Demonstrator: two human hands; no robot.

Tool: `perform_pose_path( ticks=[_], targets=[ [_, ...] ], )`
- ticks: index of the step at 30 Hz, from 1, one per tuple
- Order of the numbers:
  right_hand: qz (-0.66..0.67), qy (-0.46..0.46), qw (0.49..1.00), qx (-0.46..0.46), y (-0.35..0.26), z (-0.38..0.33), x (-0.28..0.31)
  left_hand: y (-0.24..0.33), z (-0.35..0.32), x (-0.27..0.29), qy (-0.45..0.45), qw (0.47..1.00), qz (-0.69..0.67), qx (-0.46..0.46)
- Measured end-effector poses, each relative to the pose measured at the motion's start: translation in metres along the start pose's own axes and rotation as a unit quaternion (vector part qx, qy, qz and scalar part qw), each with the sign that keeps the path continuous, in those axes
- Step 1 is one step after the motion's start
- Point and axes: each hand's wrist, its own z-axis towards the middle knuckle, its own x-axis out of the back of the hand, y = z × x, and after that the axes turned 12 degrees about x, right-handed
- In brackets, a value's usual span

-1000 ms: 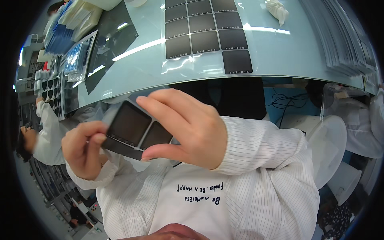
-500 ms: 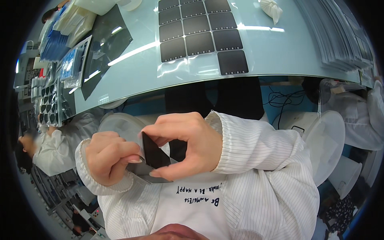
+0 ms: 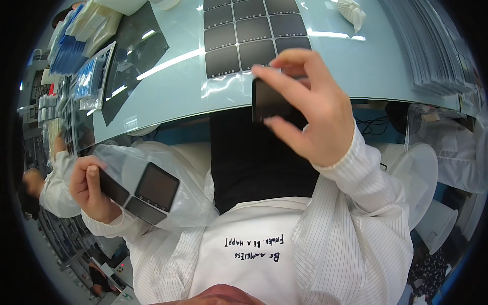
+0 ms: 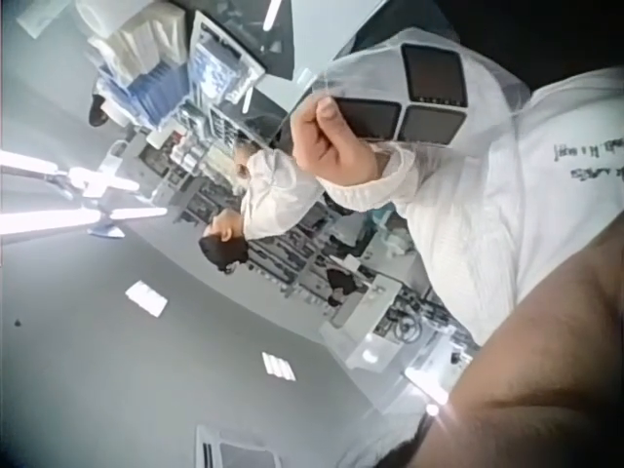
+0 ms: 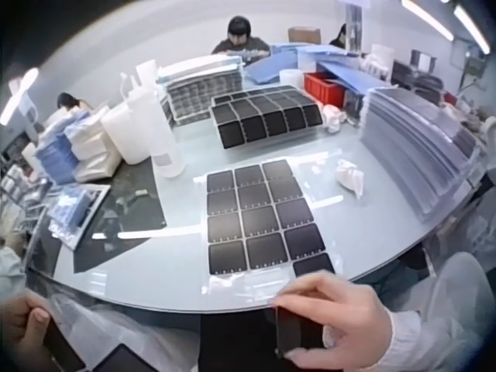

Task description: Inspecting, cleaning, and sorting small electronic screen components at a factory workbench.

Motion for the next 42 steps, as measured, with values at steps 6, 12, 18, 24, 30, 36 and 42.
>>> perform_pose_path(
  ticks=[6, 12, 18, 24, 30, 36, 42],
  targets=[
    [-0.114, -0.046, 0.992, 0.022, 0.021, 0.003, -0.017, 0.02, 0.003, -0.016, -0.096, 0.994, 0.035, -0.032],
    [-0.147, -0.057, 0.982, 0.099, 0.036, -0.003, -0.025, 0.023, 0.004, -0.018, -0.106, 0.993, 0.028, -0.031],
    [-0.176, -0.036, 0.979, 0.101, 0.04, -0.005, -0.025, 0.023, 0.004, -0.02, -0.108, 0.993, 0.025, -0.032],
    [-0.176, -0.045, 0.977, 0.115, 0.04, -0.007, -0.026, 0.024, 0.003, -0.019, -0.112, 0.993, 0.026, -0.031],
    [-0.178, -0.04, 0.978, 0.105, 0.04, -0.006, -0.028, 0.027, 0.004, -0.017, -0.123, 0.991, 0.03, -0.036],
    [-0.194, -0.038, 0.974, 0.113, 0.043, -0.007, -0.028, 0.025, 0.005, -0.017, -0.126, 0.991, 0.029, -0.041],
    [-0.183, -0.038, 0.976, 0.108, 0.041, -0.006, -0.028, 0.026, 0.006, -0.016, -0.133, 0.99, 0.03, -0.04]
  ],
)
